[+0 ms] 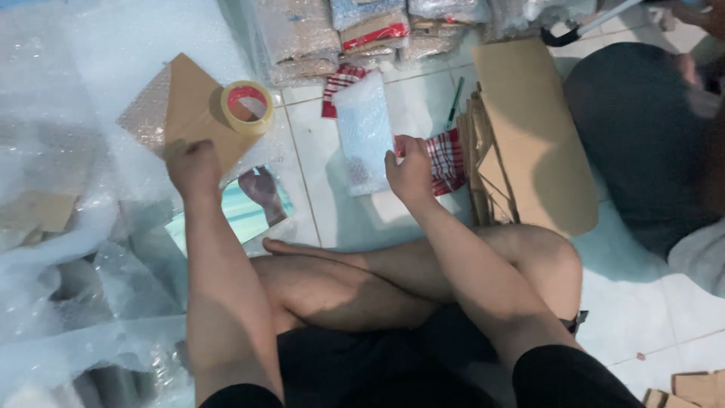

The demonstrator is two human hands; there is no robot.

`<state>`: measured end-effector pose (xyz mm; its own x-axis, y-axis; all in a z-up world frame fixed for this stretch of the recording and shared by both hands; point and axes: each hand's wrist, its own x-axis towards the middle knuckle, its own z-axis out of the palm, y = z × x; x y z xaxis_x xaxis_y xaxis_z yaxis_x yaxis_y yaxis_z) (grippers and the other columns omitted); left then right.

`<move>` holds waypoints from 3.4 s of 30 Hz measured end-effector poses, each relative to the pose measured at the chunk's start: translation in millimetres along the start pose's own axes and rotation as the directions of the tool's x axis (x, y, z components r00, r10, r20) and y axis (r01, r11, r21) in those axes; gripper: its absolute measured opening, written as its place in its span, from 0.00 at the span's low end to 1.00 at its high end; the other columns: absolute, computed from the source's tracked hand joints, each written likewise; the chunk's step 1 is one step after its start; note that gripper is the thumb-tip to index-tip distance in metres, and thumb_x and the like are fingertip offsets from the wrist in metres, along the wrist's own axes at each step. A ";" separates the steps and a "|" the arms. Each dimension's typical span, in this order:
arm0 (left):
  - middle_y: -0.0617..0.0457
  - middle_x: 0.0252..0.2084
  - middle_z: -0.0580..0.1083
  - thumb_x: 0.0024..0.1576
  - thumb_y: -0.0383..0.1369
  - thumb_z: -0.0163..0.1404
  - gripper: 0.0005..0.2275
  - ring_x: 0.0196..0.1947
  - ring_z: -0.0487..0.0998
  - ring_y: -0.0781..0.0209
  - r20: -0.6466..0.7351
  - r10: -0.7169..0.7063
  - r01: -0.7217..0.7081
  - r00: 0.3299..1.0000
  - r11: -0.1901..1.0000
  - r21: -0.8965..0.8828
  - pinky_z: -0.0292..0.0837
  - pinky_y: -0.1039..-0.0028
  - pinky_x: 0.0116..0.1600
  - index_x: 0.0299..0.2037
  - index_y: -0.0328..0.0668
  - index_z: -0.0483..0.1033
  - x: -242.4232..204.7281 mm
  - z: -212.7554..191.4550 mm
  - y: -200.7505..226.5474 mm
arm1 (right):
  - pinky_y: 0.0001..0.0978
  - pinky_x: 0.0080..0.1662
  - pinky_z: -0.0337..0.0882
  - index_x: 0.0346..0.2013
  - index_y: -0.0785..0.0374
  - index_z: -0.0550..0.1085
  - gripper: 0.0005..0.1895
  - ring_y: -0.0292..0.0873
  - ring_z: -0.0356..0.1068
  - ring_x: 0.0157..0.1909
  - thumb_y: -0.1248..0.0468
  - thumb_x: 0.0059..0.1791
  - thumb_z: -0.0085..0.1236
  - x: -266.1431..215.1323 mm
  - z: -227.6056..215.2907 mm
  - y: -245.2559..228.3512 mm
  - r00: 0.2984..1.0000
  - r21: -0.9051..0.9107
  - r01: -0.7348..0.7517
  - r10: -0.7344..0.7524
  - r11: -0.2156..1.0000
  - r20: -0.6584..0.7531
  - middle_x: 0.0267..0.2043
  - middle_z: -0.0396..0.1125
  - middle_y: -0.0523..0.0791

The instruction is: Wrapping a box in bubble wrap and placing it inside a cardboard package, then sealing it with tape.

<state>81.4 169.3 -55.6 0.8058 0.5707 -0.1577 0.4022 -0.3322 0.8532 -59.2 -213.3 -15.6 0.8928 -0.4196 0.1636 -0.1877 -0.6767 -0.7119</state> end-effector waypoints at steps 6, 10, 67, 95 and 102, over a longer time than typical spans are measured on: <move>0.48 0.20 0.76 0.51 0.41 0.50 0.15 0.27 0.84 0.54 -0.003 -0.200 0.197 0.980 0.962 0.189 0.74 0.56 0.26 0.31 0.36 0.82 17.3 -16.6 -48.2 | 0.36 0.31 0.82 0.45 0.66 0.79 0.13 0.48 0.79 0.31 0.63 0.48 0.58 -24.8 105.5 -82.7 0.842 0.433 -0.475 0.252 0.766 0.478 0.37 0.76 0.56; 0.31 0.30 0.77 0.50 0.31 0.57 0.13 0.33 0.83 0.33 -0.110 -0.425 0.399 0.899 0.895 -0.199 0.80 0.46 0.25 0.36 0.21 0.79 15.8 -23.3 -50.9 | 0.38 0.30 0.82 0.41 0.75 0.78 0.14 0.52 0.78 0.31 0.66 0.47 0.57 -19.3 175.2 -155.4 0.739 0.476 -0.628 0.281 0.616 0.612 0.37 0.73 0.61; 0.46 0.52 0.74 0.51 0.22 0.45 0.21 0.49 0.77 0.57 0.383 0.014 0.288 0.924 0.634 -0.717 0.75 0.68 0.56 0.58 0.37 0.67 -111.3 -40.5 172.9 | 0.48 0.47 0.74 0.50 0.65 0.75 0.31 0.61 0.75 0.43 0.42 0.46 0.60 26.6 -19.0 -2.7 0.835 -0.353 -0.193 0.342 0.915 0.431 0.41 0.75 0.57; 0.33 0.39 0.78 0.47 0.24 0.59 0.16 0.40 0.87 0.35 0.170 -0.173 0.236 0.970 0.512 -0.826 0.85 0.51 0.42 0.45 0.29 0.72 -105.5 -17.6 143.0 | 0.54 0.56 0.74 0.57 0.69 0.62 0.27 0.73 0.65 0.57 0.66 0.47 0.59 47.5 -9.8 37.6 0.997 -0.106 -0.078 0.079 0.991 0.007 0.51 0.56 0.60; 0.33 0.35 0.78 0.45 0.24 0.59 0.13 0.36 0.86 0.37 0.168 -0.140 0.217 0.976 0.519 -0.827 0.84 0.53 0.39 0.40 0.26 0.75 -116.6 -15.6 151.0 | 0.63 0.62 0.67 0.67 0.69 0.55 0.54 0.66 0.67 0.64 0.34 0.42 0.61 12.9 -2.9 0.6 0.685 -0.472 -0.193 0.463 0.860 0.563 0.59 0.67 0.65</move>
<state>41.4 64.3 99.3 0.8031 0.4773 -0.3567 0.0241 0.5720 0.8199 -49.0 -220.8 -12.0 0.7551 -0.2599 -0.6020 -0.5269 -0.7869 -0.3212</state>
